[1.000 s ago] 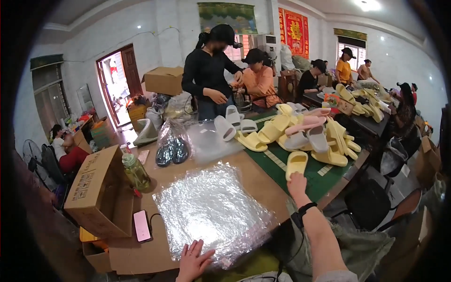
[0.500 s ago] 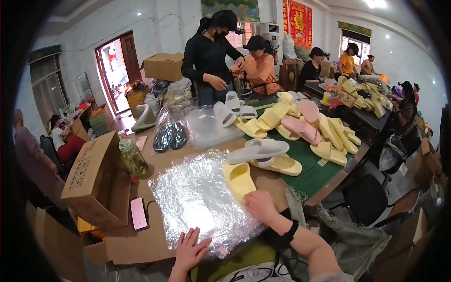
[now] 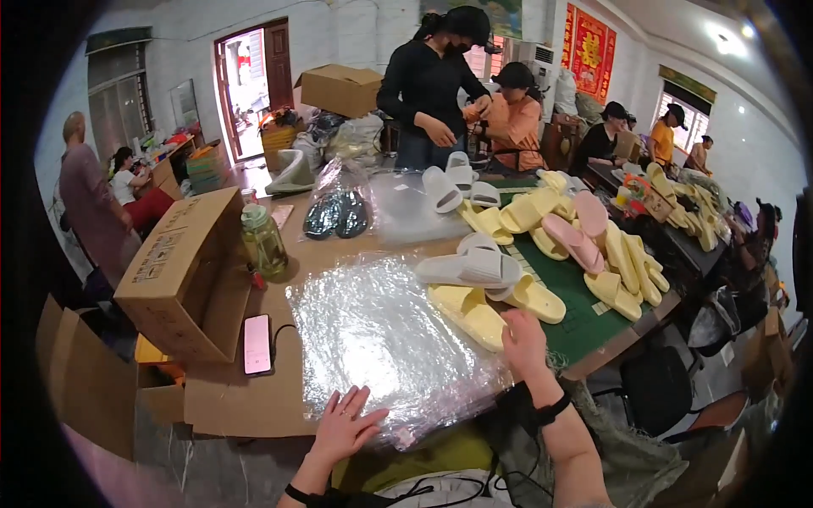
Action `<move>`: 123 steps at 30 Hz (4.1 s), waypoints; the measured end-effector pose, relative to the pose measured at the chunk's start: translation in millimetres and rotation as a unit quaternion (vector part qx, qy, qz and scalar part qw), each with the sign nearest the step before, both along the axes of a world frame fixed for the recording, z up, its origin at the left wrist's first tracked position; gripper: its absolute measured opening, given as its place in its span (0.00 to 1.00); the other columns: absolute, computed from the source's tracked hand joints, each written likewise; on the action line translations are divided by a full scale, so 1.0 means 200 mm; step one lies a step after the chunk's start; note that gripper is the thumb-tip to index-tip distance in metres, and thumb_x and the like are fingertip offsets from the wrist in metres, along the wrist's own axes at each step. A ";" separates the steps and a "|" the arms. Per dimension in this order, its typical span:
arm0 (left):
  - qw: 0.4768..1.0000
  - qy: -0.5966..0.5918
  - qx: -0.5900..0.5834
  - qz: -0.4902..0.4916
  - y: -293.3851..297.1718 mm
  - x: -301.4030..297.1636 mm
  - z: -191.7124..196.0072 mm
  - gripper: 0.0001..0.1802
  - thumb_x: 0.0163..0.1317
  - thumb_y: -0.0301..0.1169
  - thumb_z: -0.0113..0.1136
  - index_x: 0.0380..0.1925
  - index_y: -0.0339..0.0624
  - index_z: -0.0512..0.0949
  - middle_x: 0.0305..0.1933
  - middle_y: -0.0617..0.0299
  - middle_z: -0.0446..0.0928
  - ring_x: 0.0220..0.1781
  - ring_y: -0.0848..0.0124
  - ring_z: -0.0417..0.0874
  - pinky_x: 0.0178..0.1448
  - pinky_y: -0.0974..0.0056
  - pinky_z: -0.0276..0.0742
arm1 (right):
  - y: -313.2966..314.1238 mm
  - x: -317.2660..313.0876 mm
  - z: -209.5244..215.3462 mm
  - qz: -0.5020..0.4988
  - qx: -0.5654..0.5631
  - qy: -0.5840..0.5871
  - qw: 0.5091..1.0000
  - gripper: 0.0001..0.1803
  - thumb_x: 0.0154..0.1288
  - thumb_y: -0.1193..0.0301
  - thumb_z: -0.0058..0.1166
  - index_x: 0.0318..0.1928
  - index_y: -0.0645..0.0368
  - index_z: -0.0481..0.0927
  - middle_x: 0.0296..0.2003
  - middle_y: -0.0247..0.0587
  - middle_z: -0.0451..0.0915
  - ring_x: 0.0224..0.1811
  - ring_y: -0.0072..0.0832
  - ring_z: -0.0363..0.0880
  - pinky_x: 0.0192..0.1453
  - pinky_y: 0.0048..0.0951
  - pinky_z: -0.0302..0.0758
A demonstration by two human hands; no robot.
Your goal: The recorder is packing various pairs of slides/sandals into plastic bags and placing them in boxes within a manufacturing or warehouse setting.
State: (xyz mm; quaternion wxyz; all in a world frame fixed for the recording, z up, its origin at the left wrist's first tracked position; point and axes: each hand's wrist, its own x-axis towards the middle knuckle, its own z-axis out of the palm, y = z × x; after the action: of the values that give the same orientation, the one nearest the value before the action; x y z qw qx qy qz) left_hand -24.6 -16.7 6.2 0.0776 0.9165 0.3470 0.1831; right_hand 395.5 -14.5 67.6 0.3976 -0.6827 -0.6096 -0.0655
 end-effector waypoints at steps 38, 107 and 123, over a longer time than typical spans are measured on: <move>0.999 -0.030 -0.019 -0.008 -0.02 -0.02 0.01 0.21 0.71 0.50 0.56 0.63 0.73 0.78 0.78 0.56 0.63 0.79 0.52 0.61 0.81 0.42 0.50 | 0.08 -0.54 0.40 0.240 -0.046 0.101 0.964 0.11 0.62 0.72 0.64 0.45 0.58 0.85 0.42 0.38 0.86 0.44 0.37 0.84 0.45 0.35 0.81; 0.991 -0.070 -0.113 -0.015 0.00 -0.03 -0.02 0.21 0.70 0.48 0.59 0.62 0.67 0.80 0.63 0.59 0.78 0.66 0.53 0.77 0.71 0.49 0.70 | 0.54 -1.07 0.28 0.444 -0.359 -0.117 0.813 0.49 0.52 0.44 0.68 0.73 0.42 0.67 0.46 0.52 0.83 0.50 0.49 0.83 0.57 0.44 0.76; 0.997 -0.067 -0.010 -0.020 -0.01 -0.02 0.01 0.19 0.69 0.51 0.59 0.55 0.61 0.84 0.70 0.59 0.72 0.76 0.55 0.65 0.80 0.42 0.52 | 0.36 -0.84 0.36 0.263 -0.252 0.221 0.905 0.25 0.58 0.63 0.72 0.49 0.63 0.76 0.34 0.39 0.82 0.39 0.25 0.82 0.43 0.28 0.77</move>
State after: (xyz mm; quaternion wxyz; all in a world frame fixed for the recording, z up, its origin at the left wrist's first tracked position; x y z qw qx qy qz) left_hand -29.1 -18.0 7.8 0.1136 0.9081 0.3242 0.2394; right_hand 227.9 58.5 140.6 0.3400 -0.5716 -0.6597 0.3500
